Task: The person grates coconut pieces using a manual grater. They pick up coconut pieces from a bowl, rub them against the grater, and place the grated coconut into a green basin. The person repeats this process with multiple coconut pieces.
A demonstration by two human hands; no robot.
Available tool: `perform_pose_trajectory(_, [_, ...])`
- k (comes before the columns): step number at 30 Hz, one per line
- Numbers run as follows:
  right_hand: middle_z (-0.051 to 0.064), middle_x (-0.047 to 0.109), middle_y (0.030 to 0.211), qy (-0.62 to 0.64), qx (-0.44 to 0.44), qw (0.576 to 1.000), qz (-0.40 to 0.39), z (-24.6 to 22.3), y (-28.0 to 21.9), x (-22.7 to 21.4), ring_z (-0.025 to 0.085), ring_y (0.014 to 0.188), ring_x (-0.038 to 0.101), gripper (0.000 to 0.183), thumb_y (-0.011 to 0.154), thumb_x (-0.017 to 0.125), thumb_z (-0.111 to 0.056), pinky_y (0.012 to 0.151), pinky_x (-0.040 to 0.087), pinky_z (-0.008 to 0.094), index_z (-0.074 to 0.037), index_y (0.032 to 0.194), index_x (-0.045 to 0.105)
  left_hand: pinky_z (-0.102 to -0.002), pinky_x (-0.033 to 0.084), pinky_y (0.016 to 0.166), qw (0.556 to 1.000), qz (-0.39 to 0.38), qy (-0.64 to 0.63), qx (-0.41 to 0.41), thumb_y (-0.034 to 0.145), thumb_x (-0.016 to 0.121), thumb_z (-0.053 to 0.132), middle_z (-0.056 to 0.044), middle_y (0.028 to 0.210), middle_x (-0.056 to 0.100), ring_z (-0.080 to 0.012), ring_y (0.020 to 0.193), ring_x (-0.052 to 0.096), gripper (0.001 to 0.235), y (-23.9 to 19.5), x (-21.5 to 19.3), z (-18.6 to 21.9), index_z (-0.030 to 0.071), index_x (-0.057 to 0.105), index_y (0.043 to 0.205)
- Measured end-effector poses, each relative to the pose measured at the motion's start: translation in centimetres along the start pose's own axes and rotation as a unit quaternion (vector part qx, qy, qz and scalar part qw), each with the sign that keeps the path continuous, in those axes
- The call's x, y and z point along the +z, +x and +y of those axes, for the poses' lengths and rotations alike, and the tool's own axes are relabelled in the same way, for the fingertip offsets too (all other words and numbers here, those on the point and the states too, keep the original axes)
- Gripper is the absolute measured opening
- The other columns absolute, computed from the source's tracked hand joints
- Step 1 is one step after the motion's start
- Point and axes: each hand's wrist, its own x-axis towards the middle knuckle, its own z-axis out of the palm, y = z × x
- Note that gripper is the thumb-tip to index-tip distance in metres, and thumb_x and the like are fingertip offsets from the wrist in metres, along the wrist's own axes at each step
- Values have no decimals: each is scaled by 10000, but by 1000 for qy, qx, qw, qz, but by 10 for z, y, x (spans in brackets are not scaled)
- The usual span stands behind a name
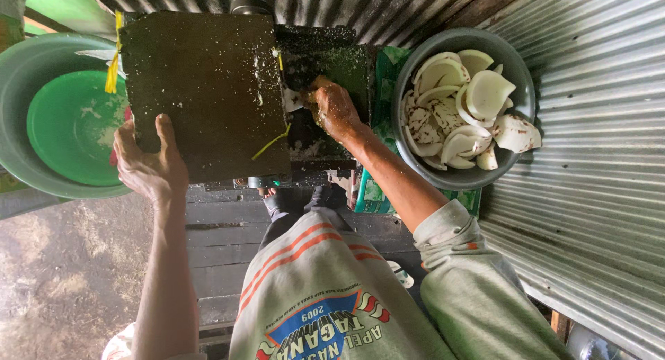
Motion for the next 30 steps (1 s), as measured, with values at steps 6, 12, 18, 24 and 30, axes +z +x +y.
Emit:
perform_pose_trajectory(6, [163, 584, 824, 66, -27, 997, -8, -11, 3, -6, 323, 724, 613, 231, 992, 432, -113, 693, 463, 501, -24, 854, 594, -470, 539, 889, 1000, 6, 8, 13, 1061, 719, 589, -100, 1027, 698, -270, 972, 681, 528, 0, 1, -2, 68, 636, 1092])
perform_pose_trajectory(12, [126, 502, 687, -153, 2, 983, -106, -14, 11, 1, 231, 670, 563, 228, 891, 421, -99, 639, 437, 478, -43, 698, 528, -470, 533, 875, 1000, 1, 10, 0, 1036, 689, 622, -74, 977, 677, -252, 948, 661, 529, 1, 1, -3, 98, 634, 1090])
perform_pose_trajectory(18, [77, 320, 704, 133, 109, 984, -48, -13, 4, 7, 201, 650, 313, 328, 1066, 344, -169, 605, 298, 442, -77, 754, 385, -455, 532, 876, 1000, 2, 3, -8, 1040, 703, 644, -60, 938, 689, -230, 886, 668, 529, 1, 5, -7, 119, 638, 1043])
perform_pose_trajectory(24, [111, 412, 711, 0, -23, 1000, 0, -20, 11, 10, 270, 641, 451, 306, 1041, 349, -196, 634, 356, 499, -35, 801, 449, -453, 531, 851, 1000, 15, 4, 14, 1036, 694, 611, -64, 951, 681, -229, 888, 661, 520, 1, 7, -10, 96, 623, 1053])
perform_pose_trajectory(30, [204, 689, 950, 131, -21, 991, -7, -40, 10, -5, 338, 872, 682, 397, 1033, 374, -189, 786, 525, 451, 7, 965, 713, -458, 531, 819, 1000, -2, 2, 1, 1041, 704, 606, -88, 942, 666, -242, 878, 650, 540, 2, 3, -7, 75, 607, 1049])
